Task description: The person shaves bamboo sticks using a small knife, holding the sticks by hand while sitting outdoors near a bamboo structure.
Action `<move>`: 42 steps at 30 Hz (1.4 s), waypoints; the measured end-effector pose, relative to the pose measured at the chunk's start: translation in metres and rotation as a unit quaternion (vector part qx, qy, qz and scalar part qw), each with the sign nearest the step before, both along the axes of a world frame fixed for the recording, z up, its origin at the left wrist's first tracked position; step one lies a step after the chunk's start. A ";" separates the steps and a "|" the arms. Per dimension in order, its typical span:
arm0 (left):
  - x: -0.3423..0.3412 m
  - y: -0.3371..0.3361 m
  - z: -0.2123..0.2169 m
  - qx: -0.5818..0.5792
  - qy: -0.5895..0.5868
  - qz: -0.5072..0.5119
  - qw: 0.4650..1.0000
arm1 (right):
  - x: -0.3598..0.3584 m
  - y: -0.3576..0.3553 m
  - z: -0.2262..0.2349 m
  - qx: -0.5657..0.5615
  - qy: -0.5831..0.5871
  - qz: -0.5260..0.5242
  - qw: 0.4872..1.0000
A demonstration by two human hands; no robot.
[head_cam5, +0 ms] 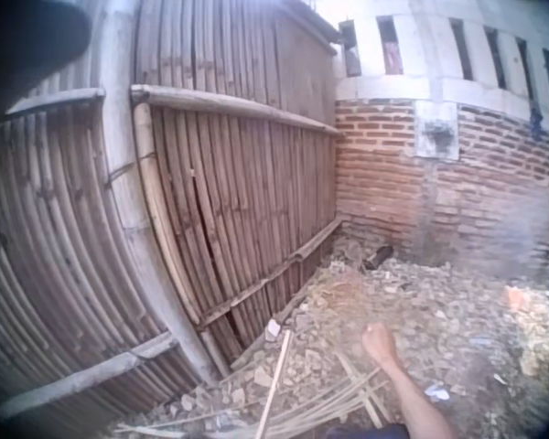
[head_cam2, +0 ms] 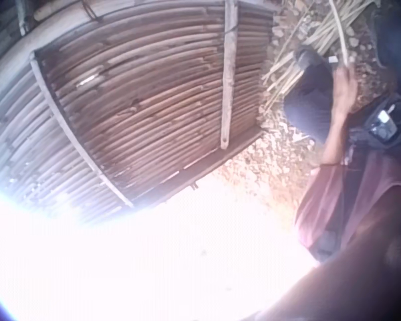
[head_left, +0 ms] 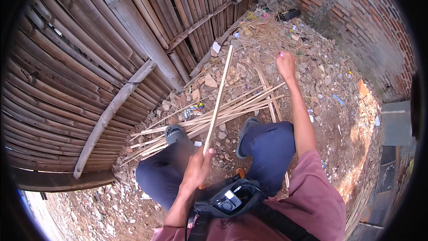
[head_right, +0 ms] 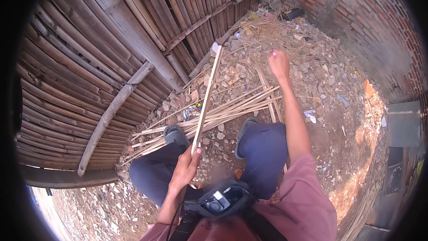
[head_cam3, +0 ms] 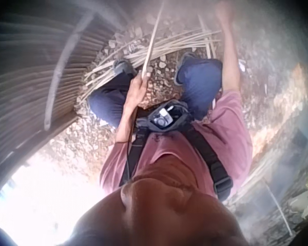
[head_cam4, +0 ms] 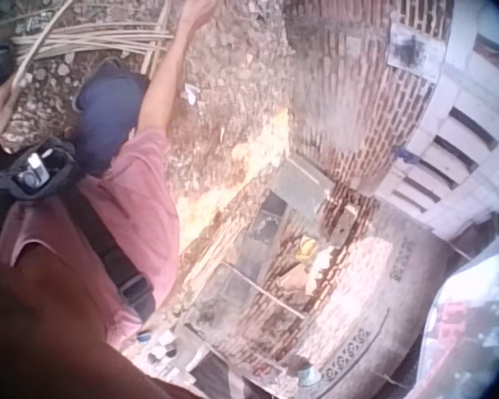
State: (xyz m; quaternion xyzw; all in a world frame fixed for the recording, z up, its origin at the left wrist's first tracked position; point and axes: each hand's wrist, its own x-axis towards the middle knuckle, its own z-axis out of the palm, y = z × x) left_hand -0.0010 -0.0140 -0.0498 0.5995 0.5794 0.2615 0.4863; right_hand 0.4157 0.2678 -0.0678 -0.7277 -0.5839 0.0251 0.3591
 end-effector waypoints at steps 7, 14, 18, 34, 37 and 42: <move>-0.015 -0.002 0.003 -0.170 -0.148 -0.005 0.974 | -0.100 -0.034 0.063 -0.121 0.369 0.267 0.882; -0.026 -0.004 0.022 -0.203 -0.176 -0.049 0.962 | -0.150 -0.063 0.091 -0.195 0.504 0.356 0.763; -0.033 -0.010 0.046 -0.135 -0.097 -0.111 0.980 | -0.165 -0.074 0.098 -0.172 0.552 0.374 0.725; 0.014 0.069 0.067 -0.073 -0.330 -0.025 0.941 | -0.186 -0.089 0.094 -0.053 0.445 0.379 0.810; 0.010 0.068 0.062 -0.105 -0.356 0.000 0.928 | -0.172 -0.100 0.089 0.016 0.316 0.395 0.862; 0.007 0.065 0.053 -0.112 -0.344 0.012 0.932 | -0.185 -0.124 0.089 0.040 0.139 0.462 0.875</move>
